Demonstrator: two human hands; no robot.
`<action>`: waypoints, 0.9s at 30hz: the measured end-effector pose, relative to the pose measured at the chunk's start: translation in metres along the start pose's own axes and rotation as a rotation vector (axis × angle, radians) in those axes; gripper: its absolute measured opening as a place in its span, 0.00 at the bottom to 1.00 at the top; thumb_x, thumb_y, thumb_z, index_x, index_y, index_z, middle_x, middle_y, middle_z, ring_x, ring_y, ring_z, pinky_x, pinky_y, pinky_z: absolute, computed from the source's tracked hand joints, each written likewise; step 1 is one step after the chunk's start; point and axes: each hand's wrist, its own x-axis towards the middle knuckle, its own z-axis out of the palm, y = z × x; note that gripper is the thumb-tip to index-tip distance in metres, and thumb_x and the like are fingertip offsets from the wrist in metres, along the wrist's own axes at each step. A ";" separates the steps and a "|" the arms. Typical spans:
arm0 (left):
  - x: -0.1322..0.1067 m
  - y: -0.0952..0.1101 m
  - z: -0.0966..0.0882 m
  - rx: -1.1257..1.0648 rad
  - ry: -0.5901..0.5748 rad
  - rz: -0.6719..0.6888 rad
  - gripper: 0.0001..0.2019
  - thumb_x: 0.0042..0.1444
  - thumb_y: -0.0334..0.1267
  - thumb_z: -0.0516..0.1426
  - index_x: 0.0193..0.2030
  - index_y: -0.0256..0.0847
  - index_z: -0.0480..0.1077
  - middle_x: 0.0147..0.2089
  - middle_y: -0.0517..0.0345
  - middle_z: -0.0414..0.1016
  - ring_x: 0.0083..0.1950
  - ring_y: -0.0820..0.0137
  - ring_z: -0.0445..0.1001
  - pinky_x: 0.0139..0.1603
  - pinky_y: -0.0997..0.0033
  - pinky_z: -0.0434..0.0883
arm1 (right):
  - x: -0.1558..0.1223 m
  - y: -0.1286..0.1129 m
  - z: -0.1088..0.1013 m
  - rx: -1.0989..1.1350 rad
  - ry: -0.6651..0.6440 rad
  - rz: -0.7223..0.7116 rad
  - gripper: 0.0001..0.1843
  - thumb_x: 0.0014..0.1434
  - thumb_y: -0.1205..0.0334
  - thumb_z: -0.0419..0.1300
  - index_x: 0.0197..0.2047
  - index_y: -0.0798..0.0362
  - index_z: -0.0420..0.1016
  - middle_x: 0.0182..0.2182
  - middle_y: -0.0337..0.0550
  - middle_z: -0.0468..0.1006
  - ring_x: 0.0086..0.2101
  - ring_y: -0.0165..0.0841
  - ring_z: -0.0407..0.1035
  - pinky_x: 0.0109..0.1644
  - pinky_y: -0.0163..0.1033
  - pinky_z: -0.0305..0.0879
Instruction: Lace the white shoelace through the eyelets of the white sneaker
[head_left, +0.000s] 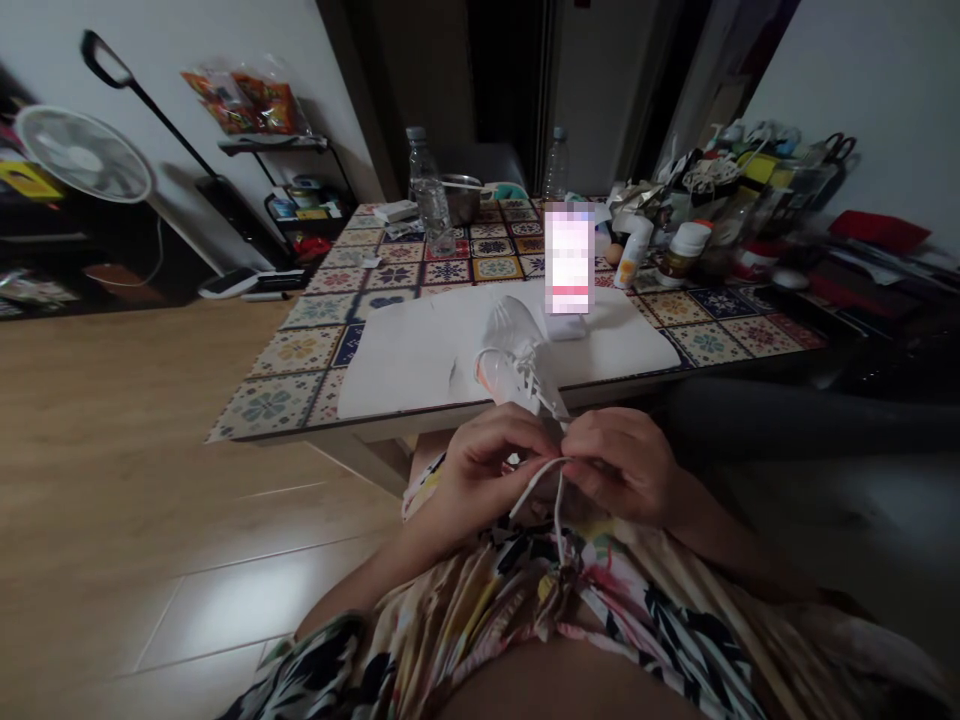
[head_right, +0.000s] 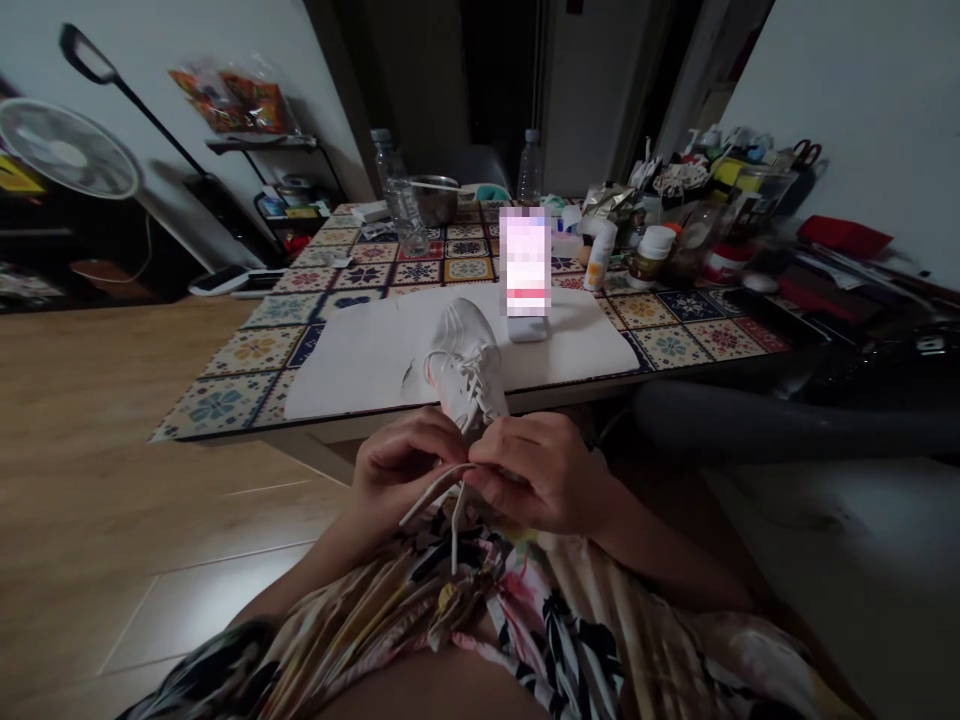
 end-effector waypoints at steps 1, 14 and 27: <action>0.000 0.001 0.001 0.017 0.005 0.007 0.05 0.57 0.29 0.64 0.38 0.42 0.77 0.35 0.58 0.78 0.36 0.74 0.74 0.38 0.75 0.71 | 0.000 0.000 0.000 -0.010 0.001 -0.002 0.05 0.67 0.64 0.55 0.38 0.51 0.71 0.28 0.39 0.77 0.30 0.29 0.71 0.35 0.34 0.65; 0.000 0.002 0.001 0.093 0.061 0.049 0.04 0.59 0.34 0.63 0.33 0.43 0.78 0.31 0.56 0.78 0.34 0.71 0.75 0.36 0.72 0.72 | 0.003 -0.002 0.001 -0.015 -0.052 0.000 0.07 0.67 0.62 0.54 0.39 0.52 0.70 0.31 0.43 0.78 0.32 0.32 0.72 0.36 0.36 0.65; -0.004 0.001 0.004 0.058 0.102 0.095 0.04 0.57 0.29 0.63 0.35 0.42 0.76 0.33 0.57 0.79 0.36 0.72 0.76 0.38 0.71 0.72 | 0.000 -0.002 0.003 0.065 0.016 0.085 0.07 0.61 0.69 0.56 0.42 0.50 0.72 0.35 0.42 0.78 0.36 0.32 0.73 0.41 0.36 0.69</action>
